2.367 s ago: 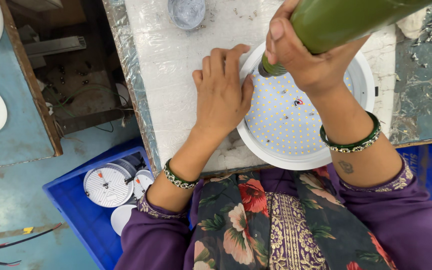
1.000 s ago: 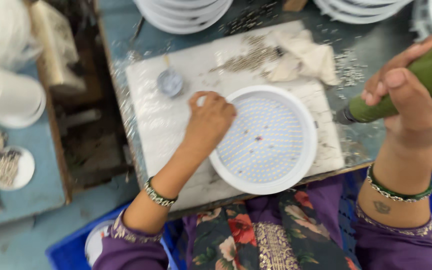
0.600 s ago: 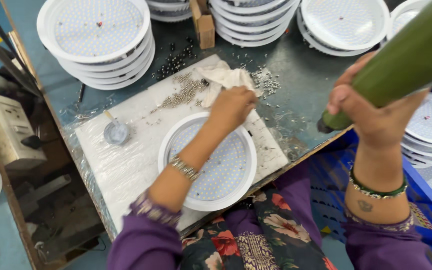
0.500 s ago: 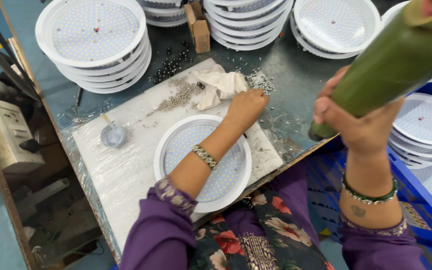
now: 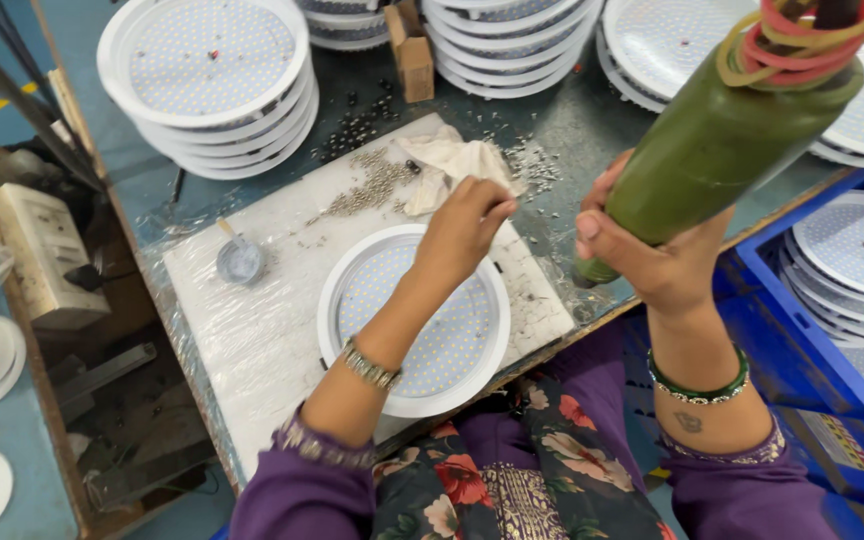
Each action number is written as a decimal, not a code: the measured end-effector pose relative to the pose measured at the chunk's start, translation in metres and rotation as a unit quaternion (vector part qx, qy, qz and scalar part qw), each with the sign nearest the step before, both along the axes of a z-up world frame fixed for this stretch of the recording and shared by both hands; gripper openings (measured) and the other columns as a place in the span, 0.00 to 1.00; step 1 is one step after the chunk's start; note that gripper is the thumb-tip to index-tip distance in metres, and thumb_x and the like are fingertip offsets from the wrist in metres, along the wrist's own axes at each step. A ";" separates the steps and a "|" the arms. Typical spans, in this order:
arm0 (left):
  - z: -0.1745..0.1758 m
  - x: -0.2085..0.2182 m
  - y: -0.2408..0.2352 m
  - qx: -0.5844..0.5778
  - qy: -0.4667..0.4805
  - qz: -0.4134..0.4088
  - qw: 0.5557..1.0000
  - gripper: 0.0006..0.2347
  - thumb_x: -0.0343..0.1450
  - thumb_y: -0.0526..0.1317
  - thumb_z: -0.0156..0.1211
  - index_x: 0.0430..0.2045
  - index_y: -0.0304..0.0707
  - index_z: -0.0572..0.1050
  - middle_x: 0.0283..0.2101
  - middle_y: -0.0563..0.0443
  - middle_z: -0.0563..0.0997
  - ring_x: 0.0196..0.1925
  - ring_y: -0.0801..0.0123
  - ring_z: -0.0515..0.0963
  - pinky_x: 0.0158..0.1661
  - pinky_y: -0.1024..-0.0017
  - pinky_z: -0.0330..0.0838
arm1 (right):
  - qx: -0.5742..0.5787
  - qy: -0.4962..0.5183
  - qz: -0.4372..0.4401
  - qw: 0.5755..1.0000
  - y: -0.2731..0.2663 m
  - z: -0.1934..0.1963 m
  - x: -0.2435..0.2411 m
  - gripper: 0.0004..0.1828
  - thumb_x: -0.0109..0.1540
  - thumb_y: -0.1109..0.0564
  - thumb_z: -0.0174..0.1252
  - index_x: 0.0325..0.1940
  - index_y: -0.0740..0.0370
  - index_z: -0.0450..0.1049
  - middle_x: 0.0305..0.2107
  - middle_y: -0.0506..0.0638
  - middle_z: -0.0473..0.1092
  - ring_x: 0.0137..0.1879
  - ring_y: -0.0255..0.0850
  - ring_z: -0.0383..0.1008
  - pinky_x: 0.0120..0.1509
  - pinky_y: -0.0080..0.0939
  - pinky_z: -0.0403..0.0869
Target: The person secures components into a circular LED light panel using an electric screwdriver. They position small metal pins into the panel holes by hand and then use the tool to drive them in across the panel surface.
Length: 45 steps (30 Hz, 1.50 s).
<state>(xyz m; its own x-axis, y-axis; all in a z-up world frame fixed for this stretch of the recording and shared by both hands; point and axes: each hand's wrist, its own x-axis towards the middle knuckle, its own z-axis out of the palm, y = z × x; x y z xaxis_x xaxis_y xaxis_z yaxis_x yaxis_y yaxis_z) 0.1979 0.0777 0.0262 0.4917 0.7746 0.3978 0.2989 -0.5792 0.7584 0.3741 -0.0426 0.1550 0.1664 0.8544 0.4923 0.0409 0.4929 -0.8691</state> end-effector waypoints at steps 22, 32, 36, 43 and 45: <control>0.000 -0.127 -0.114 -0.102 -0.142 0.086 0.981 0.21 0.72 0.33 0.67 0.59 0.40 0.67 0.40 0.48 0.86 0.43 0.66 0.88 0.41 0.72 0.83 | 0.037 0.132 0.214 0.967 0.037 -0.024 -0.125 0.14 0.70 0.63 0.62 0.51 0.68 0.63 0.26 0.56 0.68 0.26 0.37 0.69 0.33 0.36 0.74; -0.001 -0.130 -0.116 -0.083 -0.150 0.082 0.982 0.21 0.73 0.33 0.65 0.60 0.38 0.65 0.39 0.48 0.86 0.42 0.66 0.88 0.42 0.73 0.83 | 0.043 0.131 0.192 0.972 0.035 -0.026 -0.123 0.13 0.70 0.64 0.62 0.50 0.69 0.63 0.25 0.54 0.66 0.26 0.37 0.68 0.32 0.37 0.74; -0.003 -0.131 -0.115 -0.122 -0.163 0.076 0.976 0.21 0.73 0.33 0.64 0.60 0.37 0.64 0.40 0.48 0.86 0.43 0.65 0.88 0.44 0.72 0.83 | 0.043 0.133 0.195 0.971 0.035 -0.027 -0.124 0.13 0.70 0.64 0.61 0.50 0.68 0.62 0.25 0.54 0.66 0.26 0.37 0.68 0.33 0.38 0.74; -0.005 -0.141 -0.100 -0.061 -0.079 0.102 0.990 0.21 0.72 0.34 0.67 0.59 0.40 0.66 0.40 0.51 0.87 0.44 0.62 0.88 0.42 0.71 0.80 | 0.055 0.134 0.202 0.969 0.039 -0.041 -0.131 0.13 0.69 0.68 0.61 0.51 0.67 0.63 0.26 0.54 0.67 0.27 0.37 0.69 0.32 0.37 0.75; -0.006 -0.153 -0.089 -0.012 -0.059 0.119 0.991 0.25 0.68 0.35 0.71 0.59 0.41 0.66 0.39 0.53 0.87 0.44 0.62 0.87 0.43 0.70 0.80 | 0.068 0.118 0.203 0.970 0.049 -0.050 -0.143 0.14 0.67 0.69 0.60 0.53 0.67 0.63 0.27 0.54 0.67 0.27 0.37 0.71 0.31 0.36 0.75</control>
